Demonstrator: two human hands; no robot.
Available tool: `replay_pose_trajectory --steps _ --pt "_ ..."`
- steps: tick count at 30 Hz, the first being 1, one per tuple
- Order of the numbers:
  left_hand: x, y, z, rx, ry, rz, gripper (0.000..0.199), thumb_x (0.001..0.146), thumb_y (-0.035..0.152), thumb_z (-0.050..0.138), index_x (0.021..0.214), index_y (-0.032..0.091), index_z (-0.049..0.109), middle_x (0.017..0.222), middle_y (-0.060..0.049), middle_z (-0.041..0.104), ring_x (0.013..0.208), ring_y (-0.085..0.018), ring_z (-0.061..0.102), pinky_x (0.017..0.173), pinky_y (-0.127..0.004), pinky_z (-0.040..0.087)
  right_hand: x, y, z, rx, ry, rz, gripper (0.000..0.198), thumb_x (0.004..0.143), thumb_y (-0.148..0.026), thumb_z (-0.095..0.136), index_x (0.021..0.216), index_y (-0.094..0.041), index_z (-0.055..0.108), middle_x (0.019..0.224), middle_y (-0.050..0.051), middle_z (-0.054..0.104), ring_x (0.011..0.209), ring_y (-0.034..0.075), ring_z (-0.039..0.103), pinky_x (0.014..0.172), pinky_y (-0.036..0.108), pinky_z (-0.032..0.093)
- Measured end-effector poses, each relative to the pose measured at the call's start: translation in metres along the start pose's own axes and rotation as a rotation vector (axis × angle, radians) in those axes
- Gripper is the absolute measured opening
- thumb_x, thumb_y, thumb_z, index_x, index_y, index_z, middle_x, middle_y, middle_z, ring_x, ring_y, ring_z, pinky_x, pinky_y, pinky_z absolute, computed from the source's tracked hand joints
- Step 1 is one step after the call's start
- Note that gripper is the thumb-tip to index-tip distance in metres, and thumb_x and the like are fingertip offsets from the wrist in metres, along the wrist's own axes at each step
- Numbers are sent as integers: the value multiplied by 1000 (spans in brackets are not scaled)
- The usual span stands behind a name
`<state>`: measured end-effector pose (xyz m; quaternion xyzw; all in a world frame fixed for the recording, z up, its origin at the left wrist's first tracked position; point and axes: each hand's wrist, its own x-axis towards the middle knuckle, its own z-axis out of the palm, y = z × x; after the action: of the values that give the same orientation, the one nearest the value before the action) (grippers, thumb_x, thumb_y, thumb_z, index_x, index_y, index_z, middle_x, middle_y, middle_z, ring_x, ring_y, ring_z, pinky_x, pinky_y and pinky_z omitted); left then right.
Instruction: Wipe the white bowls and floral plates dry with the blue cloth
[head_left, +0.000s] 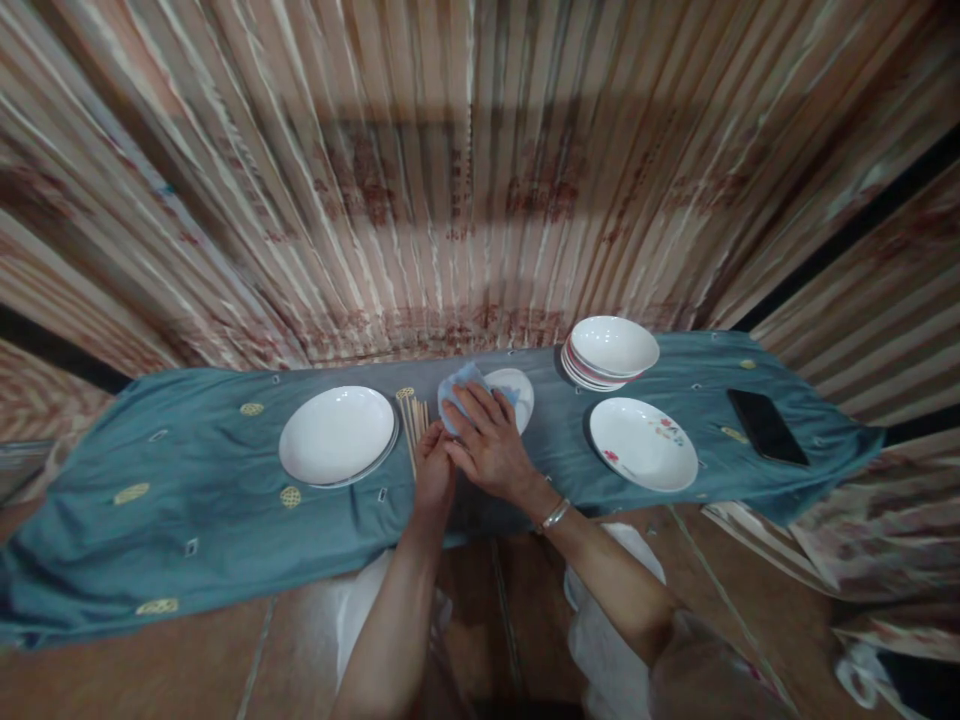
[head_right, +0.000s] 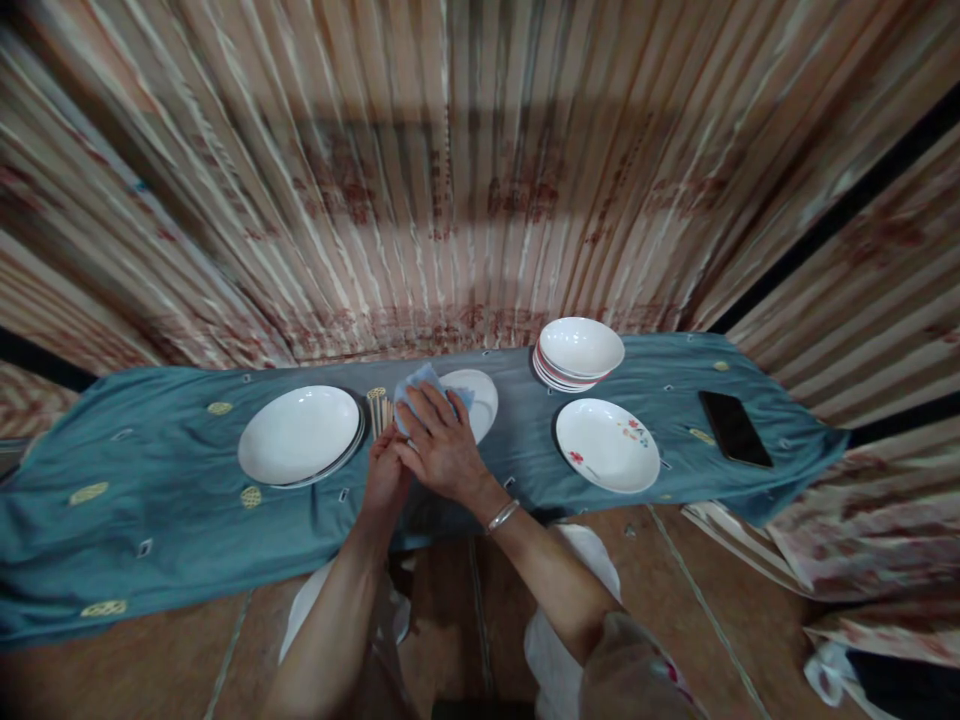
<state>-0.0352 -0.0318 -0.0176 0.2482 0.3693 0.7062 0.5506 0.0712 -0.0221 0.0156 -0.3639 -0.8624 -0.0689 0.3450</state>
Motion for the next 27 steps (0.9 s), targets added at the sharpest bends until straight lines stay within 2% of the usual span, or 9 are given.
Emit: replay_pose_trajectory --steps 6,11,17,22,27 --pt "0 5 10 -76 36 -22 31 54 35 87 66 16 66 66 2 67 59 -10 58 63 -23 47 -2 18 -6 3 92 140 43 99 -25 41 140 -21 51 145 12 52 142 27 35 118 52 21" --pt "-2 7 14 -39 25 -71 35 51 39 89 65 16 65 64 2 67 56 -11 57 64 -27 49 -7 30 -8 51 151 248 44 100 -27 37 143 -23 47 145 11 50 144 27 32 118 53 24" --pt "0 4 8 9 43 -46 33 55 41 85 65 19 63 65 0 67 59 -13 57 61 -27 46 -16 42 -5 186 252 340 47 102 -29 31 145 -18 43 146 15 45 142 25 35 117 51 33" --pt "-1 6 3 47 48 -72 35 56 42 85 66 17 62 62 2 64 56 -11 54 57 -24 41 -24 52 2 292 305 423 47 103 -30 28 145 -16 42 145 17 46 141 23 37 117 49 35" --pt "-2 10 5 12 56 -72 36 54 40 86 66 15 63 65 1 66 60 -11 57 61 -23 43 -32 61 16 400 386 551 47 102 -36 28 140 -12 45 140 19 51 135 23 45 115 50 37"
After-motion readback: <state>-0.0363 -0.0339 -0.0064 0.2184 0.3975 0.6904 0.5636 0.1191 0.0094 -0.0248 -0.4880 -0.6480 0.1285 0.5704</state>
